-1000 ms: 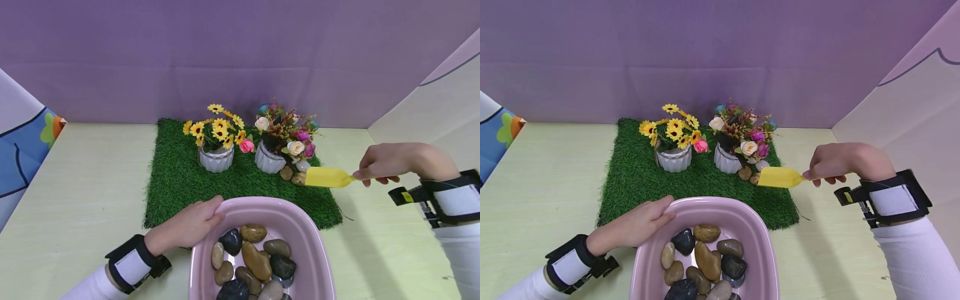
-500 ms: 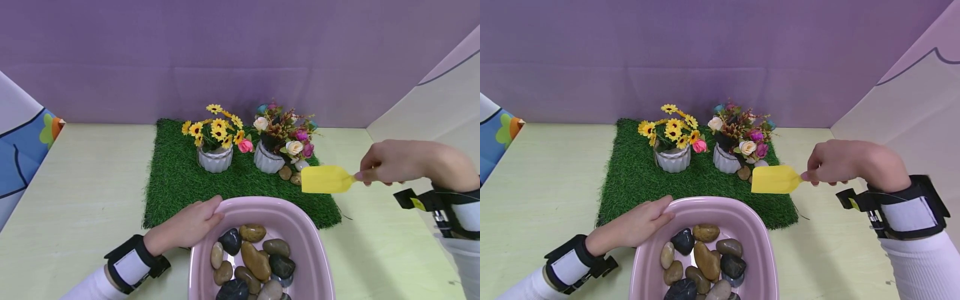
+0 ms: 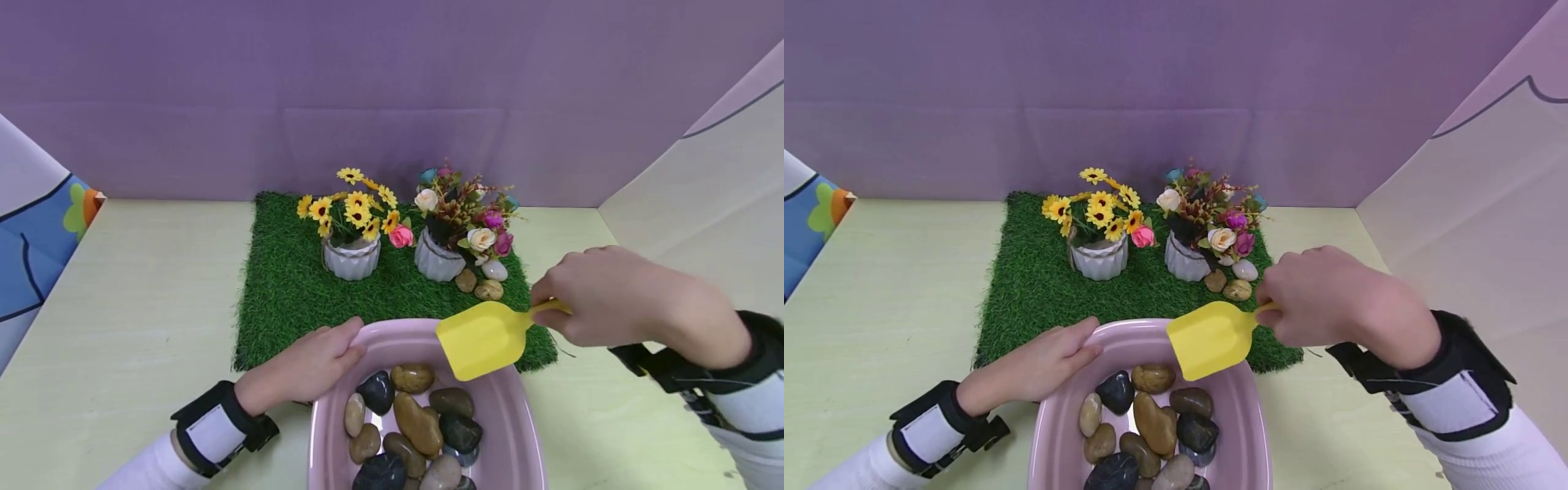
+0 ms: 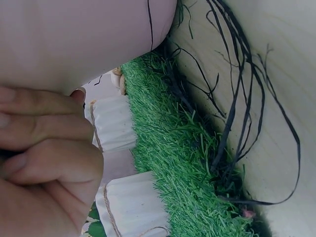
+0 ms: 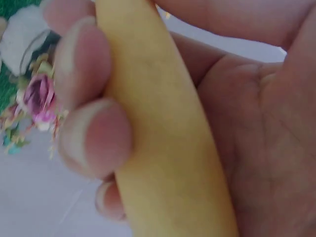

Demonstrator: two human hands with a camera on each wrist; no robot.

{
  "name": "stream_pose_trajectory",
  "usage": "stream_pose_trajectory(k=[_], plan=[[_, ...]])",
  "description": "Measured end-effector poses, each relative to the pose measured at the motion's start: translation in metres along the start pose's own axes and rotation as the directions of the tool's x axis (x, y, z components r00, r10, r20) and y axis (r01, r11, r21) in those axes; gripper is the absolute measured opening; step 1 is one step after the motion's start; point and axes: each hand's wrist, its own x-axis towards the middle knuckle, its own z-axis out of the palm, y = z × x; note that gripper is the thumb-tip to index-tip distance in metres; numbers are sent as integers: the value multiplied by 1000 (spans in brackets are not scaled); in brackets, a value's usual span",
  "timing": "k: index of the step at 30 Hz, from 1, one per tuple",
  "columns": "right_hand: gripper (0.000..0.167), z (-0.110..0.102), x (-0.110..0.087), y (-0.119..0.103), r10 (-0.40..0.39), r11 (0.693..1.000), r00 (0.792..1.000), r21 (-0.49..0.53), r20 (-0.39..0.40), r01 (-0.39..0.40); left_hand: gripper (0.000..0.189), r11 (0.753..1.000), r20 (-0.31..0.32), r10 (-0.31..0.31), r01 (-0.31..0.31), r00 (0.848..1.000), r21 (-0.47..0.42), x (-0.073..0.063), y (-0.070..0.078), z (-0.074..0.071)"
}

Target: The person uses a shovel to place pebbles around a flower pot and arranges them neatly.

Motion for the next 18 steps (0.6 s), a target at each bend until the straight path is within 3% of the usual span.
stream_pose_trajectory(k=[3, 7, 11, 18], plan=[[10, 4, 3, -14, -41, 997, 996, -65, -75, 36, 11, 1000, -3, 0, 0, 1000, 5, 0, 0, 0], [16, 11, 9, -30, -37, 983, 984, -181, -173, 5, 11, 1000, -2, 2, -2, 1000, 3, 0, 0, 0], [22, 16, 15, -40, -13, 958, 980, -283, -199, -45, 11, 1000, 5, 4, -4, 1000, -3, 0, 0, 0], [28, 27, 21, -62, -76, 911, 960, -411, -269, -43, 11, 1000, 12, -3, 3, 1000, -8, -1, 0, 0]])
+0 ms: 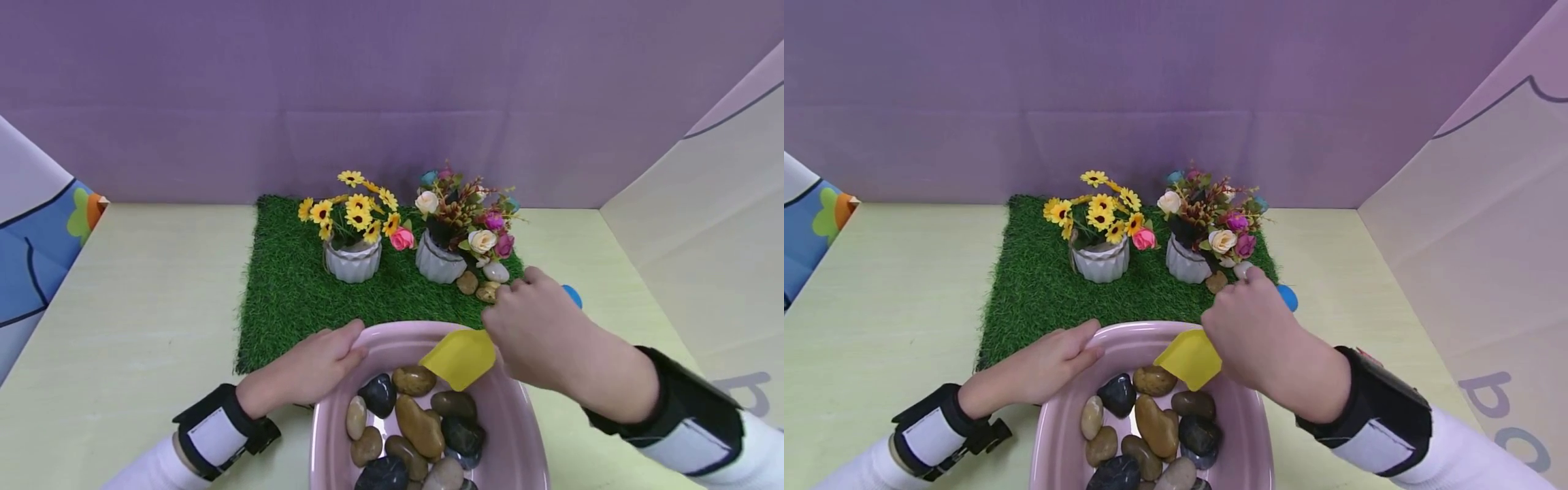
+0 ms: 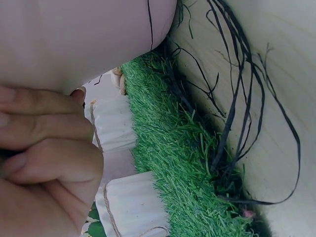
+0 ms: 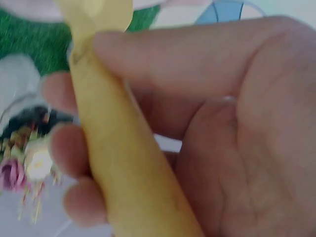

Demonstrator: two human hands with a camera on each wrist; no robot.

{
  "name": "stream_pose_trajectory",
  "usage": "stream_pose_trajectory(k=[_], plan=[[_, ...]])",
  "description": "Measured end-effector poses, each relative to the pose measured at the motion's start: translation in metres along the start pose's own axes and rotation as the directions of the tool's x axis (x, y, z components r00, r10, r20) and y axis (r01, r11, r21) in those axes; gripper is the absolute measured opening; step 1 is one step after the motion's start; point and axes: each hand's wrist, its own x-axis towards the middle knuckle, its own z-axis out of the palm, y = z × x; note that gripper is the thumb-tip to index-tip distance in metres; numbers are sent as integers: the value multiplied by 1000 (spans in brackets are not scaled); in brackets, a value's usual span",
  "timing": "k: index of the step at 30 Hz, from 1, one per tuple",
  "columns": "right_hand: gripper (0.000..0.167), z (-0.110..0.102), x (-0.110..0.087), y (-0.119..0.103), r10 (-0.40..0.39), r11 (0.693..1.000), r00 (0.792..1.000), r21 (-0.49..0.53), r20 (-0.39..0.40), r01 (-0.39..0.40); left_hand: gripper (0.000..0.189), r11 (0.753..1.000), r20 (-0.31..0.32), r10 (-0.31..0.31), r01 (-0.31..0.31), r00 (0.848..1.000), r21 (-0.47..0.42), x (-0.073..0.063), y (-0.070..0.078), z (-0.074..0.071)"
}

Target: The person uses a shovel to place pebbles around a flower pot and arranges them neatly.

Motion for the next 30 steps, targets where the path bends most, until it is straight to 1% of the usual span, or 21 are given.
stream_pose_trajectory(k=[2, 4, 8, 12, 16, 18, 21, 27, 30], plan=[[26, 1, 0, -11, 8, 999, 1000, -44, -19, -9, 11, 1000, 1, 1, -1, 1000, -2, 0, 0, 0], [28, 3, 0, -22, 27, 996, 999, -82, -33, -30, 11, 1000, 3, 4, -4, 1000, -8, 0, 0, 0], [40, 6, -2, -42, 56, 989, 995, -132, -81, -66, 12, 1000, 5, 4, -4, 1000, -11, 0, 0, 0], [47, 8, 0, -52, 72, 980, 993, -180, -94, -88, 12, 1000, 10, -3, 3, 1000, -9, 0, 1, -1], [49, 10, 2, -55, 100, 969, 990, -217, -96, -119, 12, 1000, 7, 1, -1, 1000, -8, 0, 0, -1], [49, 12, 3, -55, 101, 968, 990, -219, -97, -120, 12, 1000, 3, 5, -5, 1000, -5, 0, 0, -1], [50, 16, 5, -53, 93, 975, 993, -197, -77, -107, 12, 1000, 2, 11, -11, 1000, -11, 1, 0, -1], [45, 18, 9, -45, 59, 992, 998, -116, 27, -56, 12, 1000, 3, 12, -12, 1000, -13, 0, 0, 0], [42, 21, 13, -41, 31, 997, 999, -69, 38, -28, 12, 1000, -5, 8, -8, 1000, -1, 0, 0, -1]])
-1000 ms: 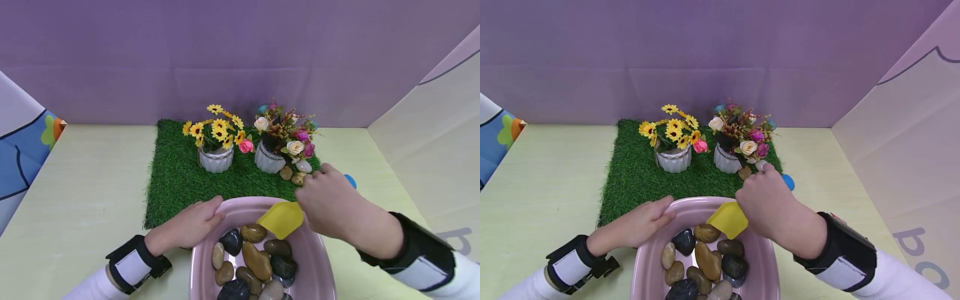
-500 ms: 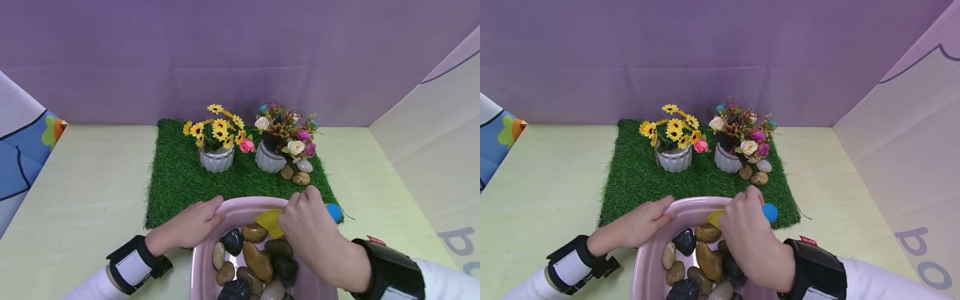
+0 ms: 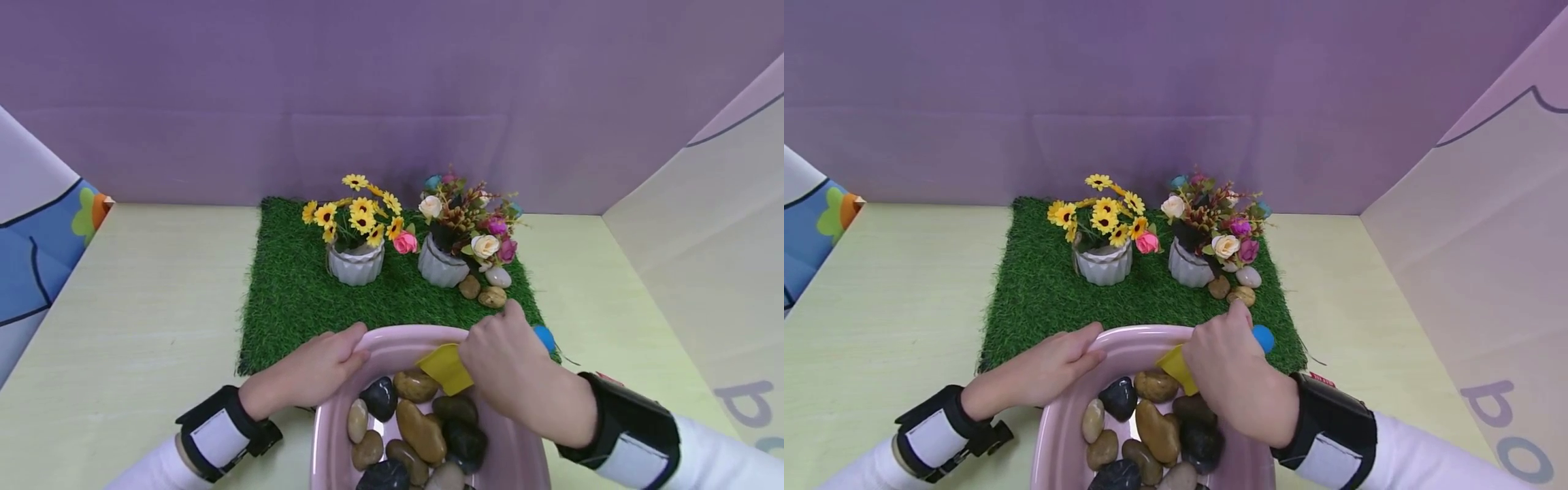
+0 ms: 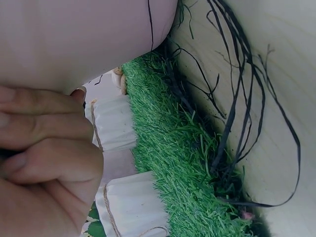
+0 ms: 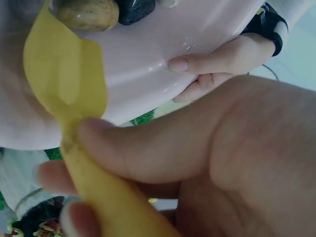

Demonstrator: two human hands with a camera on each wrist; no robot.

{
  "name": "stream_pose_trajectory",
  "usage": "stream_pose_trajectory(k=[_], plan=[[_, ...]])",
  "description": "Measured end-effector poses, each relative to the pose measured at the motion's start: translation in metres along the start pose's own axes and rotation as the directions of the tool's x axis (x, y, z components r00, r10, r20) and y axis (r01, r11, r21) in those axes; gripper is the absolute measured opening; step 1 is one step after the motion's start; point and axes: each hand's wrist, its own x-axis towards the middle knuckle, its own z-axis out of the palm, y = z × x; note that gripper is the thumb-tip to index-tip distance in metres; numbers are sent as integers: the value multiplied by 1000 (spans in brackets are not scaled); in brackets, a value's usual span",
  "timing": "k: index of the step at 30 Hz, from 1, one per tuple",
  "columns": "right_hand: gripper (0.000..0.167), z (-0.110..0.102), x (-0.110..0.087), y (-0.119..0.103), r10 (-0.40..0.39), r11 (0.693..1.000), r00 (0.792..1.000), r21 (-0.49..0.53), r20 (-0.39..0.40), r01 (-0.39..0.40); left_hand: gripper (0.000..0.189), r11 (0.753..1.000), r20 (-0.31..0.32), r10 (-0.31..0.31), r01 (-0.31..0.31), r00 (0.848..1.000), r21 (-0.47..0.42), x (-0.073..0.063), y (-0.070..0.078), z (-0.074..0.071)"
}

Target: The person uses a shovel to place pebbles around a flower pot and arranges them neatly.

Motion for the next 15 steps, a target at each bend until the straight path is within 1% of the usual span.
stream_pose_trajectory(k=[4, 7, 11, 12, 15], plan=[[36, 5, 4, 1, -45, 997, 999, 56, 2, 45, 12, 1000, 5, 4, -3, 1000, -4, 1, 1, 0], [33, 7, 7, 2, -62, 996, 998, 67, 4, 62, 12, 1000, 12, 3, -3, 1000, -21, 0, 1, -1], [34, 6, 8, 3, -51, 994, 999, 94, 13, 49, 13, 1000, 16, -2, 2, 1000, -27, 0, 1, -1], [34, 6, 8, 4, -47, 994, 999, 104, 27, 44, 13, 1000, 15, -3, 3, 1000, -25, 0, 1, -1], [28, 3, 8, 7, -32, 990, 993, 138, 117, 16, 13, 1000, 15, -3, 4, 1000, -28, 0, 1, -1]])
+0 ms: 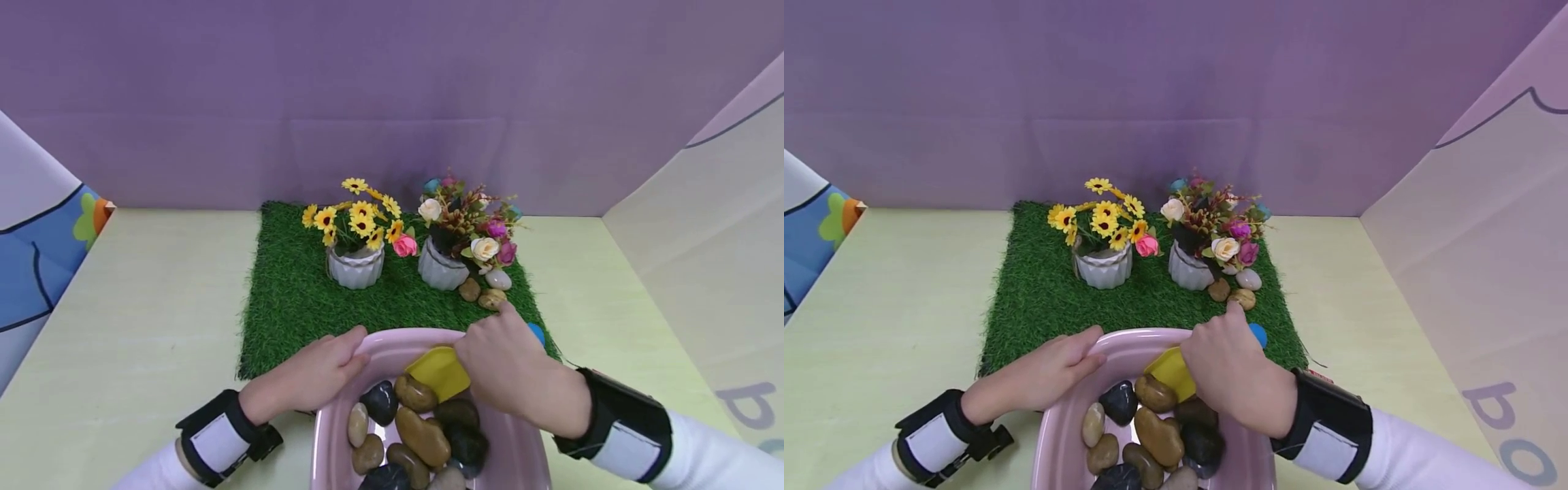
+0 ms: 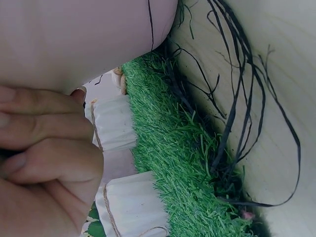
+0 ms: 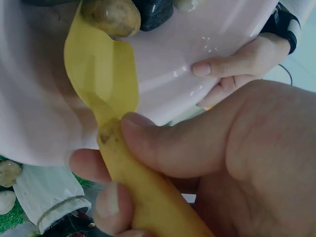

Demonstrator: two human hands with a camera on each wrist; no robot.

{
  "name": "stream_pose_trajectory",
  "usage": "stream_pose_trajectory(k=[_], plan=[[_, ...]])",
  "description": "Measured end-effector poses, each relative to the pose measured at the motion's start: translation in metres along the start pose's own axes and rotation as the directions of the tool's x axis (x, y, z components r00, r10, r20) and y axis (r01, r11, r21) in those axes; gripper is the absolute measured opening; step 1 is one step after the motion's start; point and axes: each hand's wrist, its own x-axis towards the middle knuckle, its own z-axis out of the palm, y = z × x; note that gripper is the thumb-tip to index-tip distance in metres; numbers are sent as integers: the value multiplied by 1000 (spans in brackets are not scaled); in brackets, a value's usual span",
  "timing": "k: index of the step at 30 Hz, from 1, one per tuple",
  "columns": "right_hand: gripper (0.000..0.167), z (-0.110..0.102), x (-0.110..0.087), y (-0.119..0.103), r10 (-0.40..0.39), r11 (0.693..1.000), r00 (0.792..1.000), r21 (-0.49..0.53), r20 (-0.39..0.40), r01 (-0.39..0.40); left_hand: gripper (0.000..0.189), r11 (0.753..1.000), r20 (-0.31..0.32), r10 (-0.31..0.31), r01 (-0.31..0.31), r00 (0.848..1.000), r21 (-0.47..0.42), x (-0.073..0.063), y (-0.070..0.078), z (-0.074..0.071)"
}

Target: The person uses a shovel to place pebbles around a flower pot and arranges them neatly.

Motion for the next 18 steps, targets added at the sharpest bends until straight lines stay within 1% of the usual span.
stream_pose_trajectory(k=[4, 7, 9, 11, 18], plan=[[24, -1, 0, 7, 32, 995, 994, 93, 105, -42, 13, 1000, 6, -1, 1, 1000, -8, 0, 0, 1], [27, 0, 1, 13, 48, 981, 991, 180, 123, -70, 13, 1000, 10, -2, 2, 1000, -15, 0, 0, 0], [29, 1, 1, 15, 52, 973, 990, 215, 128, -79, 13, 1000, 13, -2, 3, 1000, -17, 0, 0, 0], [30, 1, 0, 16, 57, 971, 990, 224, 129, -85, 13, 1000, 14, -1, 1, 1000, -21, 0, 0, 0], [30, -4, 0, 17, 67, 974, 990, 205, 126, -93, 12, 1000, 9, 2, -2, 1000, -14, 0, 0, 1]])
